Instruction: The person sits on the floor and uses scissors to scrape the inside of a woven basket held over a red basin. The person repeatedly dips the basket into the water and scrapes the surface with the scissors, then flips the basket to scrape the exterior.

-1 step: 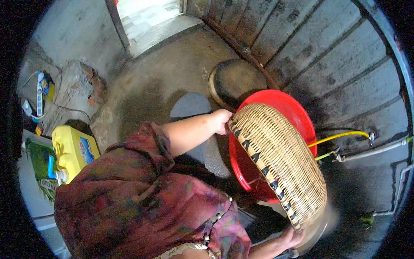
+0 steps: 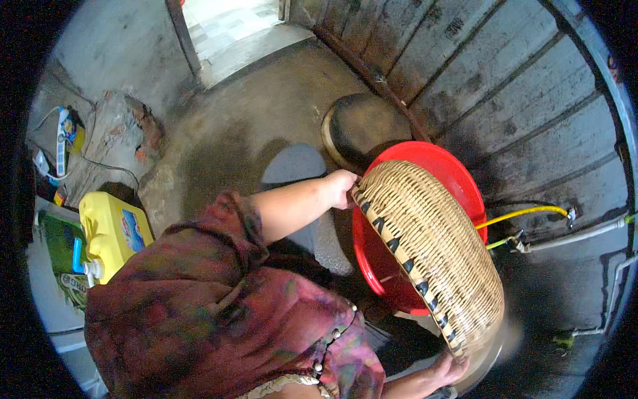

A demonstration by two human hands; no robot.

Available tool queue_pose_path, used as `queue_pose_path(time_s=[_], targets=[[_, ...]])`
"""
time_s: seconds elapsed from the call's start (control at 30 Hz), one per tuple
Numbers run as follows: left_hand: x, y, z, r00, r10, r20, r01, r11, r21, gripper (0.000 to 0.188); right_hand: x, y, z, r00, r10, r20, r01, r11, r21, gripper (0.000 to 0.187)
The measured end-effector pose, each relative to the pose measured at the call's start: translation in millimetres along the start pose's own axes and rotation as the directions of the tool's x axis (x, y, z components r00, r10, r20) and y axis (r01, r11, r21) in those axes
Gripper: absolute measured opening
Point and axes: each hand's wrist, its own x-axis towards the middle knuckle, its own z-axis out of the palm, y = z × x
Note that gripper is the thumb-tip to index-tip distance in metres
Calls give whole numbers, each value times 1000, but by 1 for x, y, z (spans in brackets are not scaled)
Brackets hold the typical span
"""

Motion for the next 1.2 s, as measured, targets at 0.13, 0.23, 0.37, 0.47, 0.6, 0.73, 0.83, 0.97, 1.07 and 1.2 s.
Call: queue_pose_path(time_s=[0.13,0.23,0.37,0.47,0.6,0.73,0.83,0.97,1.07,1.2], targets=[[-45,4,37,983,58,176,-49,997,-55,30,13,-24,-32,913,-341,222,399,857,-325,42],[-80,27,36,965,186,186,-163,978,-129,29,10,-43,12,742,-533,408,671,598,-438,40],[-153,70,52,907,349,236,-305,930,-203,33,12,-65,95,458,-665,590,875,222,-429,38],[-192,113,44,794,583,174,-560,812,-166,31,67,-61,125,504,-610,611,861,406,-305,41],[-268,166,19,315,947,67,-949,315,12,34,97,-30,259,739,-277,614,370,929,-26,46],[-270,268,-64,259,948,-187,-957,278,80,34,48,14,439,704,7,710,-110,989,98,47],[-284,310,-131,93,970,-226,-942,159,294,34,-6,70,547,603,161,781,-375,922,100,48],[-293,318,-236,-49,958,-283,-766,146,626,34,-76,176,625,472,363,803,-613,790,3,50],[-269,266,-336,-1,904,-428,-534,362,764,34,-112,298,614,395,579,713,-725,674,-145,51],[-211,142,-418,326,630,-705,-229,776,588,33,-93,440,516,147,739,658,-900,375,-220,52]])
